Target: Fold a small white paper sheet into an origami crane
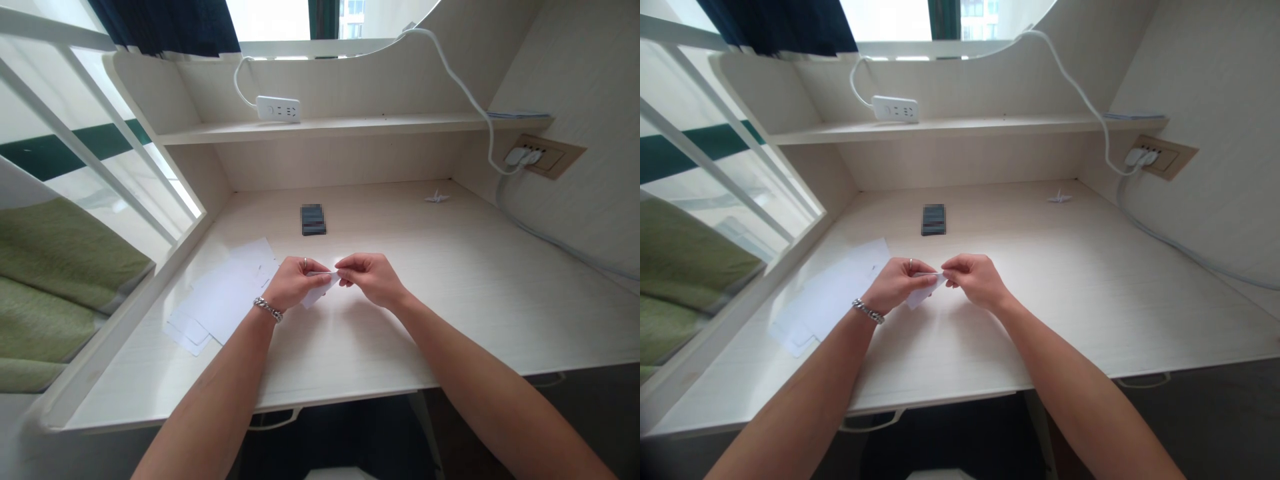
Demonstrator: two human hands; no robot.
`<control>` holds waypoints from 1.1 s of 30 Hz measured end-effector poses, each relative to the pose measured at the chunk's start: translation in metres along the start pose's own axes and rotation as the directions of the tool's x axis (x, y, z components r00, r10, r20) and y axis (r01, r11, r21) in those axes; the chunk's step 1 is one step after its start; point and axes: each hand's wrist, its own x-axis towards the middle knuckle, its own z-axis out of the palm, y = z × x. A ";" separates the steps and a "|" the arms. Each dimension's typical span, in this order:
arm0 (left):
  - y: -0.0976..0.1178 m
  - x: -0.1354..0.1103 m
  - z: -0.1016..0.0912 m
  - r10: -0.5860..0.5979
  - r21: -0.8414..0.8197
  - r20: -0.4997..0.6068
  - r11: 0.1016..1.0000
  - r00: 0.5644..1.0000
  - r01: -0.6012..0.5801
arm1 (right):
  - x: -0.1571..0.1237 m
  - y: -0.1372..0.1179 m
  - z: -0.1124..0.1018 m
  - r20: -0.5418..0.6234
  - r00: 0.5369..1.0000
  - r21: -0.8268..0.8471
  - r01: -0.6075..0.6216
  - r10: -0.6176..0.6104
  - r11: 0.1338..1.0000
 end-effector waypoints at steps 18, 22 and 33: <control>-0.004 0.002 -0.001 0.028 0.060 0.021 0.998 0.999 -0.029 | 0.000 0.000 -0.001 0.048 0.998 -0.040 -0.042 0.044 0.998; -0.007 0.003 -0.002 0.014 0.085 0.007 0.996 1.000 -0.015 | 0.000 -0.001 -0.001 0.061 0.996 -0.061 -0.066 0.070 0.996; -0.008 0.003 -0.001 -0.021 0.020 -0.028 1.000 0.999 0.021 | -0.001 -0.006 0.001 0.085 0.982 -0.102 -0.159 0.168 0.982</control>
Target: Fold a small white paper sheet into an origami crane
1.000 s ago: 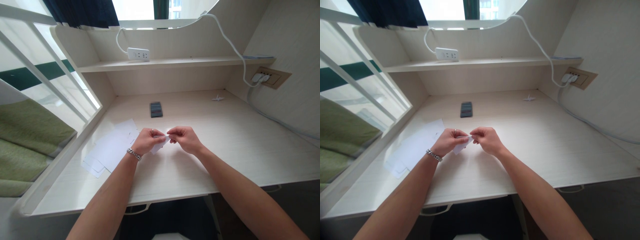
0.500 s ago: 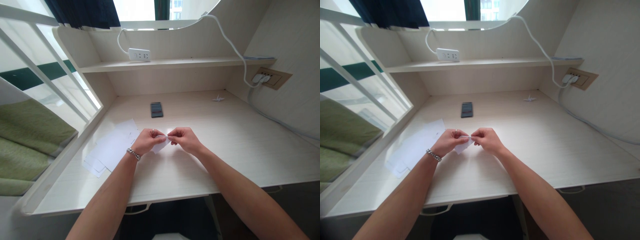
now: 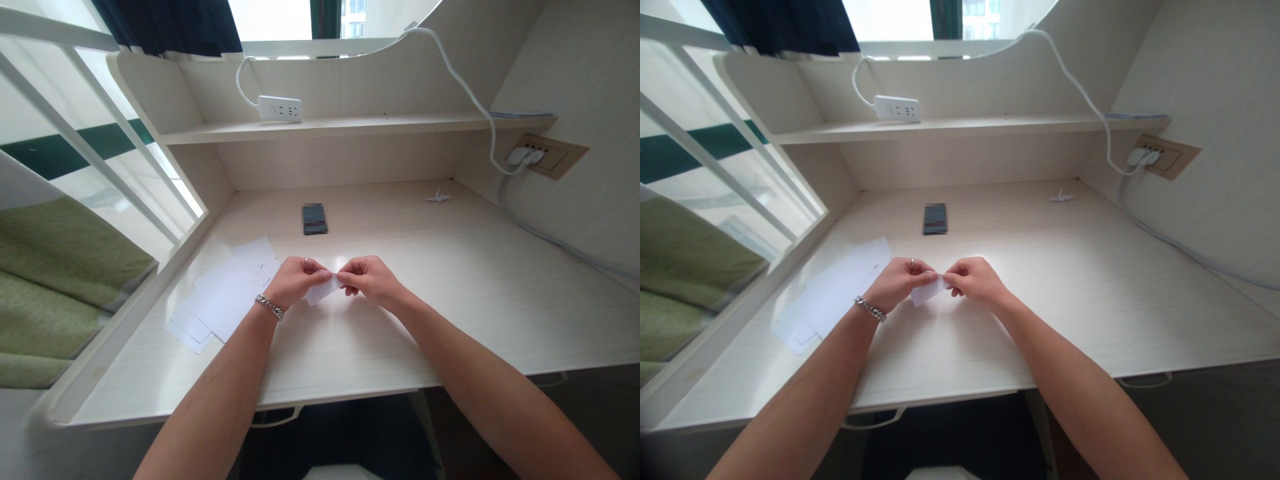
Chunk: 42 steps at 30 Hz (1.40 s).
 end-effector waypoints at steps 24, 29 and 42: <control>-0.004 0.004 0.005 0.000 -0.110 -0.018 0.994 1.000 -0.002 | 0.000 0.000 -0.001 -0.009 1.000 -0.006 -0.026 0.026 1.000; -0.001 0.004 0.004 0.018 -0.118 -0.038 0.993 0.999 -0.023 | 0.000 0.001 -0.003 0.018 0.998 0.035 -0.054 0.053 0.998; 0.001 0.002 -0.009 0.041 -0.077 -0.200 0.995 0.979 -0.057 | -0.001 -0.006 -0.018 -0.068 0.996 0.061 -0.051 0.055 0.997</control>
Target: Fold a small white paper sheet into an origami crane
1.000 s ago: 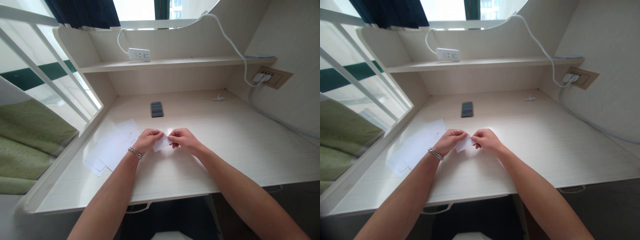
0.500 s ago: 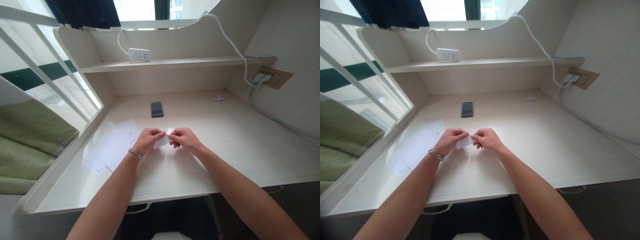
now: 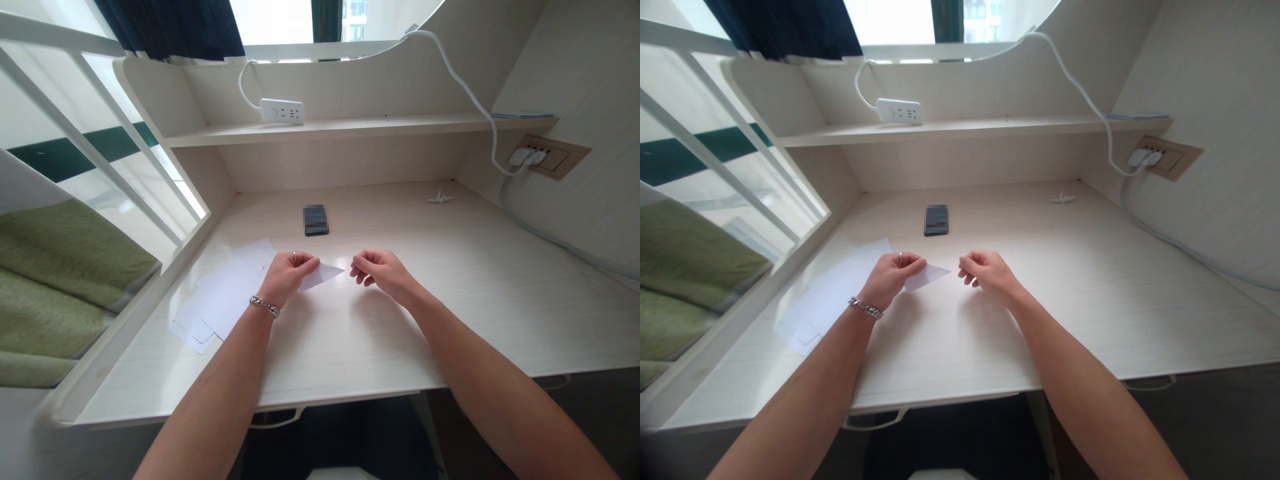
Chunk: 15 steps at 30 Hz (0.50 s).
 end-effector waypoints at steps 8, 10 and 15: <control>0.000 -0.001 0.009 0.002 0.069 0.047 0.998 0.999 -0.005 | 0.003 0.010 0.008 0.094 0.995 -0.088 0.050 -0.041 0.995; 0.000 -0.001 0.009 0.017 0.081 0.048 0.997 0.999 -0.021 | 0.002 0.008 0.007 0.104 0.994 -0.094 0.027 -0.017 0.995; 0.000 -0.002 0.013 0.054 0.176 0.099 0.982 0.994 -0.071 | 0.001 0.008 0.011 0.138 0.988 -0.113 0.079 -0.063 0.991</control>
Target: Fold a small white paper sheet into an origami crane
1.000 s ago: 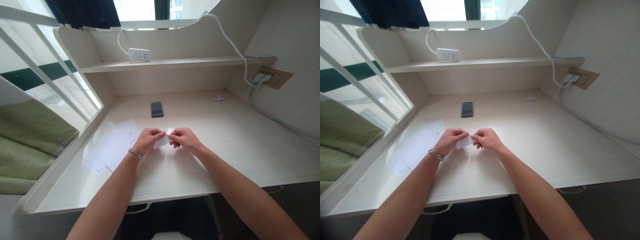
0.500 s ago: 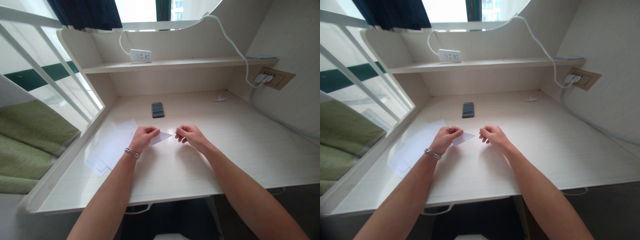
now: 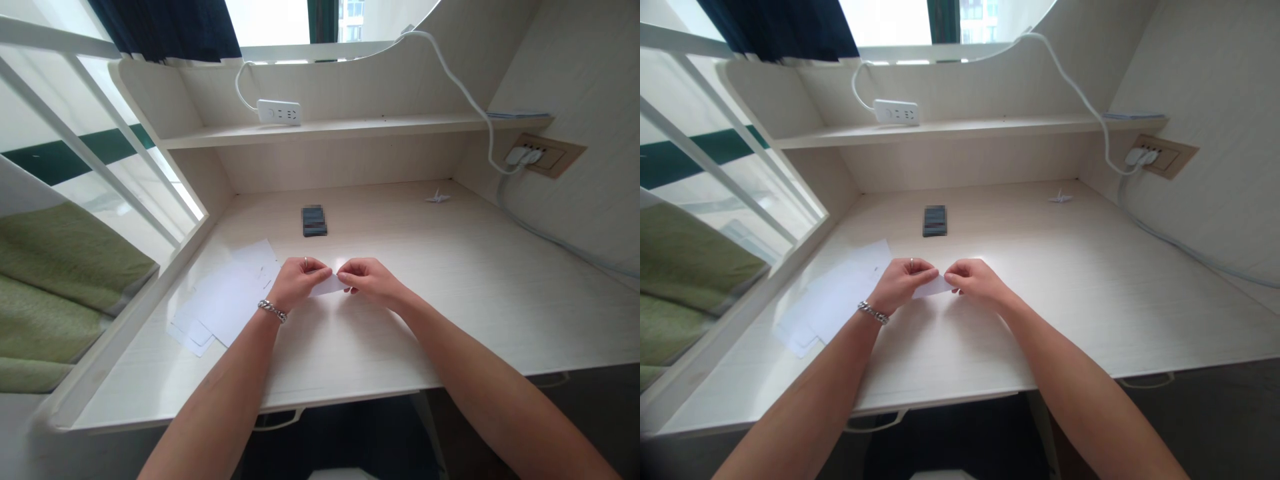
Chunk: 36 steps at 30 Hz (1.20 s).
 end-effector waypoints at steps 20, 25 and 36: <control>0.000 0.002 -0.003 -0.074 -0.086 -0.042 0.994 0.996 0.070 | 0.000 -0.002 -0.002 0.066 0.997 0.054 -0.039 0.035 0.998; -0.004 0.002 -0.019 -0.107 -0.117 -0.118 0.989 0.987 0.093 | -0.004 -0.008 -0.011 0.039 0.998 0.099 -0.058 0.054 0.993; 0.000 0.001 -0.007 -0.088 -0.076 -0.047 0.994 0.995 0.084 | -0.002 -0.002 -0.007 -0.002 1.000 -0.111 0.005 -0.006 0.994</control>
